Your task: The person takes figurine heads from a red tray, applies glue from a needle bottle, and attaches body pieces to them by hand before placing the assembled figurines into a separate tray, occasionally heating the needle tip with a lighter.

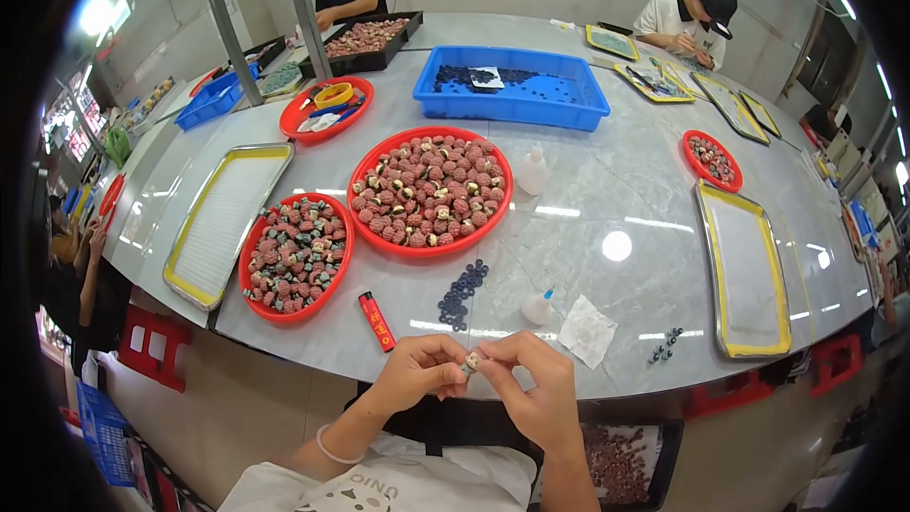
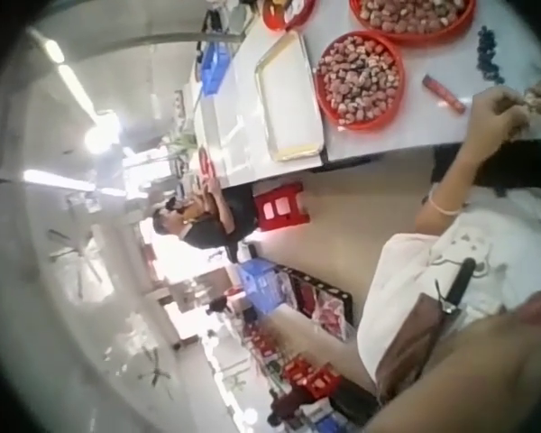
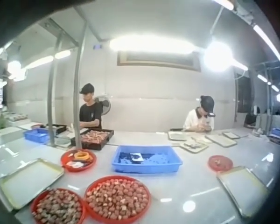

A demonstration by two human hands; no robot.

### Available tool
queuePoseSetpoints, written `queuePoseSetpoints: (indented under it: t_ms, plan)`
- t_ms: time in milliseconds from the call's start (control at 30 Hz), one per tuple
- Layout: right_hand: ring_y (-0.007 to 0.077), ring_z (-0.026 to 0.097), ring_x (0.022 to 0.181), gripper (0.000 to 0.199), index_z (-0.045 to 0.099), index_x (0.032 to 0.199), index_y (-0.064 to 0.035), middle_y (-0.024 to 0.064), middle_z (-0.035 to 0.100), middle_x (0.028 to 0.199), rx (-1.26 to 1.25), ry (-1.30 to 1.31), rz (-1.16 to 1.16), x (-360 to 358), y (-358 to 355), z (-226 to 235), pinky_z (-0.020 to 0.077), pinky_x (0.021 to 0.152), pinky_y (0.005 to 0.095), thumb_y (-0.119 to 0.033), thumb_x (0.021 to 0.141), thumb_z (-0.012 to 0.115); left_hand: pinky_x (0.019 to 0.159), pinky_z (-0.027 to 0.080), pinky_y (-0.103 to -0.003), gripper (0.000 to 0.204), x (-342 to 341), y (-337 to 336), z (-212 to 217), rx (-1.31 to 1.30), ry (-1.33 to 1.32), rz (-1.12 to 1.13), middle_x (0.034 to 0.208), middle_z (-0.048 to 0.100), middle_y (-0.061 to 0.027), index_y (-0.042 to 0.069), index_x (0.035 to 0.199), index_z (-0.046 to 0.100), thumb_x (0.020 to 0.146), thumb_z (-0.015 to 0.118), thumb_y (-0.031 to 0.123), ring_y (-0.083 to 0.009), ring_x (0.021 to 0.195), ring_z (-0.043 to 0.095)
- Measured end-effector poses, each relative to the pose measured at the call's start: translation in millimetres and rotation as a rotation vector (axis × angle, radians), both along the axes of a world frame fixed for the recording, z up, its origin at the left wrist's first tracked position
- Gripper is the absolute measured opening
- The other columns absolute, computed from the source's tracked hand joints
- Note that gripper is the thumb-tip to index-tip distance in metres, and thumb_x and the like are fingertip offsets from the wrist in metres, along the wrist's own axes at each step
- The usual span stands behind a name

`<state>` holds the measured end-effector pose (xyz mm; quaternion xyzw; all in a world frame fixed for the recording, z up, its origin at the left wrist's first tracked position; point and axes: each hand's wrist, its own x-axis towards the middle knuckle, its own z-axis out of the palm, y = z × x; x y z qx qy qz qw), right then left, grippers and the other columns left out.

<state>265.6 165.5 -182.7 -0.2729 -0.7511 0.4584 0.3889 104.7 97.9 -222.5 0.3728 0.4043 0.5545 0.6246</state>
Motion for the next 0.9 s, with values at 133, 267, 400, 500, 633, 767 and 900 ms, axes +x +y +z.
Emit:
queuePoseSetpoints:
  t_ms: [133,267,400,500,633,767,900]
  plan:
    - [0.0131,0.06,0.074,0.011,0.06,0.085,0.005,0.0093,0.062,0.079,-0.048,-0.019,-0.015,3,-7,2,0.0466,0.066,0.0221,0.003,0.075,0.062,0.047,0.041,-0.017,0.017,2,0,-1,0.012,0.011,0.025,0.067,0.059,-0.0036,0.001,0.087,0.058,0.08,0.064,0.016,-0.0067,0.056,0.054]
    - [0.0123,0.06,0.077,0.014,0.059,0.089,0.0049,0.0084,0.061,0.082,-0.076,0.04,-0.033,6,-10,-5,0.0468,0.068,0.0216,0.003,0.075,0.062,0.047,0.041,-0.018,0.017,2,1,2,0.022,0.032,0.012,0.067,0.059,-0.0034,0.001,0.087,0.058,0.081,0.063,0.016,-0.0065,0.056,0.053]
    - [0.0119,0.058,0.065,0.016,0.061,0.087,0.0024,0.0084,0.061,0.078,-0.076,0.102,-0.125,1,-15,-6,0.0453,0.06,0.0224,0.0,0.072,0.065,0.048,0.041,-0.018,0.016,2,3,2,0.035,0.052,0.006,0.067,0.059,-0.0037,0.001,0.088,0.058,0.082,0.061,0.016,-0.0067,0.056,0.054]
    - [0.0116,0.057,0.065,0.017,0.061,0.087,0.0023,0.0083,0.062,0.078,-0.064,0.13,-0.126,-2,-14,-6,0.0446,0.059,0.022,0.0,0.071,0.065,0.048,0.041,-0.017,0.016,1,3,2,0.056,0.041,0.017,0.067,0.059,-0.0038,0.001,0.089,0.058,0.082,0.06,0.015,-0.0071,0.057,0.054]
    - [0.0114,0.056,0.064,0.017,0.061,0.087,0.002,0.0084,0.061,0.078,-0.038,0.137,-0.156,-2,-15,-8,0.0439,0.059,0.0223,0.001,0.07,0.065,0.049,0.041,-0.017,0.016,0,2,3,0.032,0.022,0.003,0.068,0.059,-0.0036,0.001,0.089,0.058,0.082,0.06,0.015,-0.0072,0.057,0.054]
    - [0.0123,0.056,0.073,0.019,0.059,0.091,0.0047,0.0089,0.059,0.083,-0.024,0.086,-0.136,-1,-16,-16,0.0447,0.067,0.0221,0.003,0.072,0.063,0.051,0.042,-0.017,0.018,-1,2,0,-0.004,-0.04,-0.021,0.07,0.059,-0.0032,0.001,0.09,0.057,0.082,0.061,0.017,-0.007,0.059,0.054]
    - [0.0129,0.055,0.064,0.02,0.061,0.088,0.0016,0.0092,0.061,0.078,0.053,0.138,-0.172,-6,-15,-17,0.0432,0.059,0.023,0.004,0.068,0.066,0.053,0.038,-0.019,0.016,-3,0,4,-0.038,-0.056,-0.052,0.072,0.056,-0.0025,0.001,0.092,0.054,0.085,0.058,0.015,-0.0066,0.062,0.05]
